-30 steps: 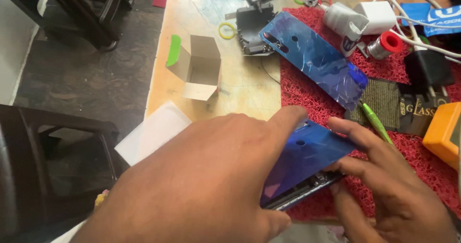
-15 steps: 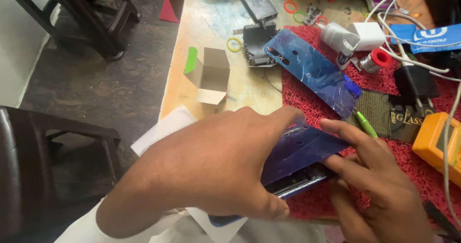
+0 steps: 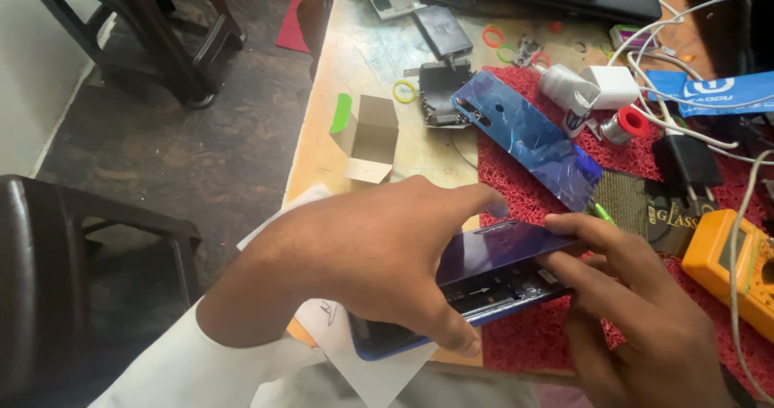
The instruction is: The person is repairing a blue smartphone by removing the back cover, detaching internal components, and then reassembling the device. They carefully align the back cover and press it into place, inspecting the phone's exterior and interior during the process.
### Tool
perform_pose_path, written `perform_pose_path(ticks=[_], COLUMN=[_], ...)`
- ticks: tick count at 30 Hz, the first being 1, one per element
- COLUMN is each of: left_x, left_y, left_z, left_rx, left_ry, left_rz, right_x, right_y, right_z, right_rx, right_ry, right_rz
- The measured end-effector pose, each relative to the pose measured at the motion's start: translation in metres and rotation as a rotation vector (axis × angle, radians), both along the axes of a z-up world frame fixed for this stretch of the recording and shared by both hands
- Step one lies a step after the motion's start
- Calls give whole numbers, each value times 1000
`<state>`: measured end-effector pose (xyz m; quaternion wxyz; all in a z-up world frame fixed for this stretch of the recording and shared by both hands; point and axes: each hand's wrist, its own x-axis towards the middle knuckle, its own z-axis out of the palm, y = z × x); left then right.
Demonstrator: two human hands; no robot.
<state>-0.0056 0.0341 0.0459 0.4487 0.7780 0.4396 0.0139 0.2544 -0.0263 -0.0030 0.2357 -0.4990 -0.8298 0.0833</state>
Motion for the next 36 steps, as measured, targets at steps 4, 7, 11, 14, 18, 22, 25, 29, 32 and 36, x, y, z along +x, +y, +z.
perform_pose_path(ticks=[4, 7, 11, 14, 18, 22, 25, 29, 32, 36], left_x=[0, -1, -1, 0, -2, -1, -1, -2, -2, -3], left_y=[-1, -4, -8, -10, -8, -9, -9, -8, -8, -8], left_z=[-1, -1, -3, -6, -6, -7, -7, -6, -7, -7], left_rx=[0, 3, 36, 72, 76, 82, 85, 72, 68, 40], left_ry=[-23, -46, -93, -116, -112, -96, -101, -91, -109, -120], left_rz=[-7, -3, -4, -11, -20, -9, -15, -15, -14, -5], right_x=[0, 2, 3, 2, -2, -3, 0, 1, -3, -6], right_y=[2, 2, 3, 3, 5, 5, 5, 3, 3, 2], right_z=[0, -2, -5, -2, 1, 1, 1, 5, 9, 15], right_rx=[56, 37, 18, 30, 31, 40, -19, -123, -71, -36], right_ry=[-39, -59, -92, -109, -134, -116, -111, -71, -83, -100], right_rz=[70, 77, 97, 127, 147, 161, 145, 99, 120, 127])
